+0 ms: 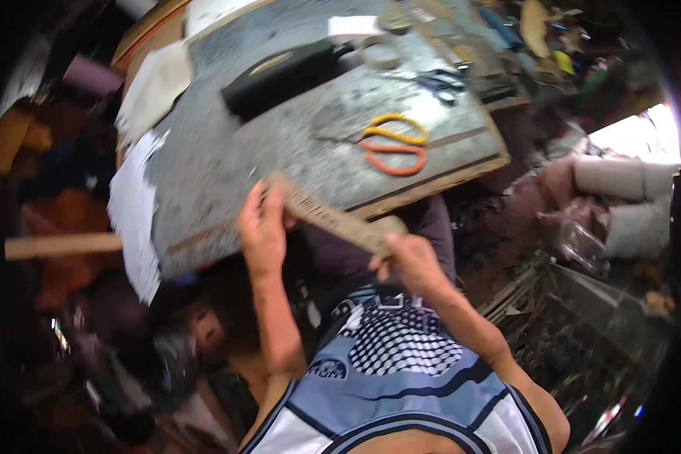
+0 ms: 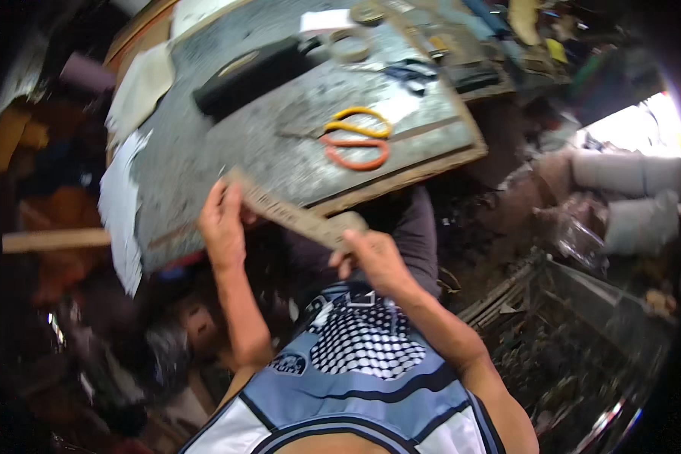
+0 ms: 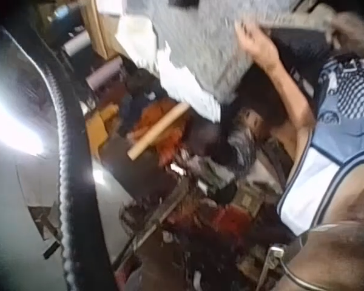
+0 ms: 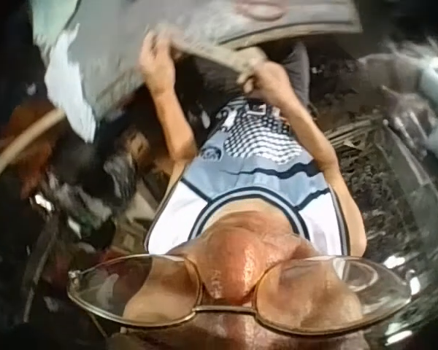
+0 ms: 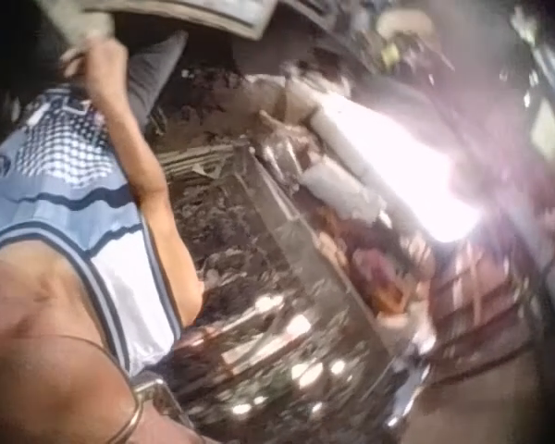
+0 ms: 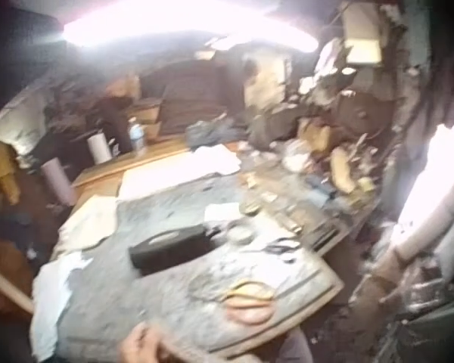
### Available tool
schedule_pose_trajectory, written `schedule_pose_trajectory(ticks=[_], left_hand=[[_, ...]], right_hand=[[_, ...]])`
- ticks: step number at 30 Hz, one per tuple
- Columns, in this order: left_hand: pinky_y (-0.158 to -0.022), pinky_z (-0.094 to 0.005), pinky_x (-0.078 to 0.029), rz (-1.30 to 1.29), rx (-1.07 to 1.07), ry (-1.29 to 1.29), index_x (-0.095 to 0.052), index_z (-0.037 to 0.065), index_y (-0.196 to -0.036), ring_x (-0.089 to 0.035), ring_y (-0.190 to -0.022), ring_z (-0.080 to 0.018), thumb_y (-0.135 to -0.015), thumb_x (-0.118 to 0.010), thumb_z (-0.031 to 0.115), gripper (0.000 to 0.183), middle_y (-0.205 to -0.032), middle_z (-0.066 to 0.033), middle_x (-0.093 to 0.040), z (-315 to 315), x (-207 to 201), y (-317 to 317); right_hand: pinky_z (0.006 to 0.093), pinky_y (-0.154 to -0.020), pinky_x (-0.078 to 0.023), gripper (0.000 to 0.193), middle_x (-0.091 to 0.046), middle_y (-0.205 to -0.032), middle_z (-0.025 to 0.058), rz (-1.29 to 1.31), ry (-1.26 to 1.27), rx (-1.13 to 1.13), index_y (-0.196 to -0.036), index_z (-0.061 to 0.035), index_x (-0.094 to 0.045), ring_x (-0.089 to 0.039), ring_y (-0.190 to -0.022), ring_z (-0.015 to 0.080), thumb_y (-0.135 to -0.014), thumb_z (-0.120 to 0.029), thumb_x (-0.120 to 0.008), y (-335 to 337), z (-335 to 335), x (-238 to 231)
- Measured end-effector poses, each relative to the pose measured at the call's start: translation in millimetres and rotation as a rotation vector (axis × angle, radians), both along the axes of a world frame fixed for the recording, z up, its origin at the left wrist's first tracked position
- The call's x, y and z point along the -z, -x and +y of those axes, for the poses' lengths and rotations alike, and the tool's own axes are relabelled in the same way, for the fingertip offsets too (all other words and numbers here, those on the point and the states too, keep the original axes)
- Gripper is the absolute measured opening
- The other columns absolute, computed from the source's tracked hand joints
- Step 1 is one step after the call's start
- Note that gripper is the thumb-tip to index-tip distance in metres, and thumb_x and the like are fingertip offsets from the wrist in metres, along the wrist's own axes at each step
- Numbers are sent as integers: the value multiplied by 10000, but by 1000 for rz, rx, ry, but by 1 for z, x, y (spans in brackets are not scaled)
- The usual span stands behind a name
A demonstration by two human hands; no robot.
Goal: Cutting and inspecting shoe components from leather or synthetic sheets.
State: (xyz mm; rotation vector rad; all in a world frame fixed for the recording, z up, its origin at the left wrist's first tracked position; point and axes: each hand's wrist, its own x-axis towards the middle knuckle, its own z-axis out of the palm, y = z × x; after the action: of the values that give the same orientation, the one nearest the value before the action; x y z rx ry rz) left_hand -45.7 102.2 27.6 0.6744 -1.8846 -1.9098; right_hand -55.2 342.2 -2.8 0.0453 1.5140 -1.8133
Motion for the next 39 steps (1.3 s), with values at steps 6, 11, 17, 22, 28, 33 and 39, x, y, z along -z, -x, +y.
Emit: schedule_pose_trajectory(ticks=[6,11,17,22,28,33,39], left_hand=[[-512,-177,-439,63,-2,89,-594,-12,-1168,-597,-598,-58,-931,-575,143,283,-774,-33,-667,-1,10,-12],[-502,-186,-466,77,-34,-28,-610,-6,-1129,-613,-604,-67,-927,-579,142,252,-772,-39,-670,-6,10,-19],[-563,-231,-532,207,84,-283,-503,-3,-1226,-653,-673,-115,-930,-572,124,329,-862,-90,-690,-7,7,-25],[-616,-248,-550,235,210,-524,-482,6,-1256,-670,-809,-150,-934,-559,110,347,-1034,-139,-664,12,3,-29],[-660,-256,-545,317,242,-603,-434,28,-1319,-656,-900,-162,-906,-601,95,451,-1138,-155,-626,16,3,-29],[-606,-239,-519,258,111,-371,-510,29,-1257,-641,-723,-122,-881,-646,115,409,-921,-65,-652,12,10,-24],[-515,-223,-481,94,36,-281,-613,42,-812,-625,-585,-120,-892,-643,151,139,-697,-42,-635,13,4,-23]], right_hand=[[221,-519,-454,314,-618,-725,96,-11,132,60,-919,50,-593,-540,-528,121,-989,-218,-445,-3,-6,-3],[208,-521,-458,280,-608,-708,92,29,198,92,-1093,40,-521,-530,-508,112,-986,-208,-450,-10,-16,-15],[218,-536,-472,323,-615,-760,121,80,249,45,-1133,38,-488,-557,-546,122,-994,-250,-443,-9,-28,-15],[265,-565,-496,329,-619,-746,113,-255,493,71,-1139,27,-494,-550,-508,132,-978,-260,-476,-2,-38,-19],[305,-608,-512,359,-612,-712,99,-491,626,29,-1171,-5,-498,-531,-478,133,-963,-297,-498,3,-39,-20],[290,-619,-505,436,-625,-791,96,-372,432,47,-1186,-28,-504,-570,-582,147,-974,-405,-447,-12,-40,-13],[271,-642,-515,287,-644,-868,146,-185,262,-45,-994,9,-543,-615,-663,169,-980,-271,-486,-17,-36,6]])
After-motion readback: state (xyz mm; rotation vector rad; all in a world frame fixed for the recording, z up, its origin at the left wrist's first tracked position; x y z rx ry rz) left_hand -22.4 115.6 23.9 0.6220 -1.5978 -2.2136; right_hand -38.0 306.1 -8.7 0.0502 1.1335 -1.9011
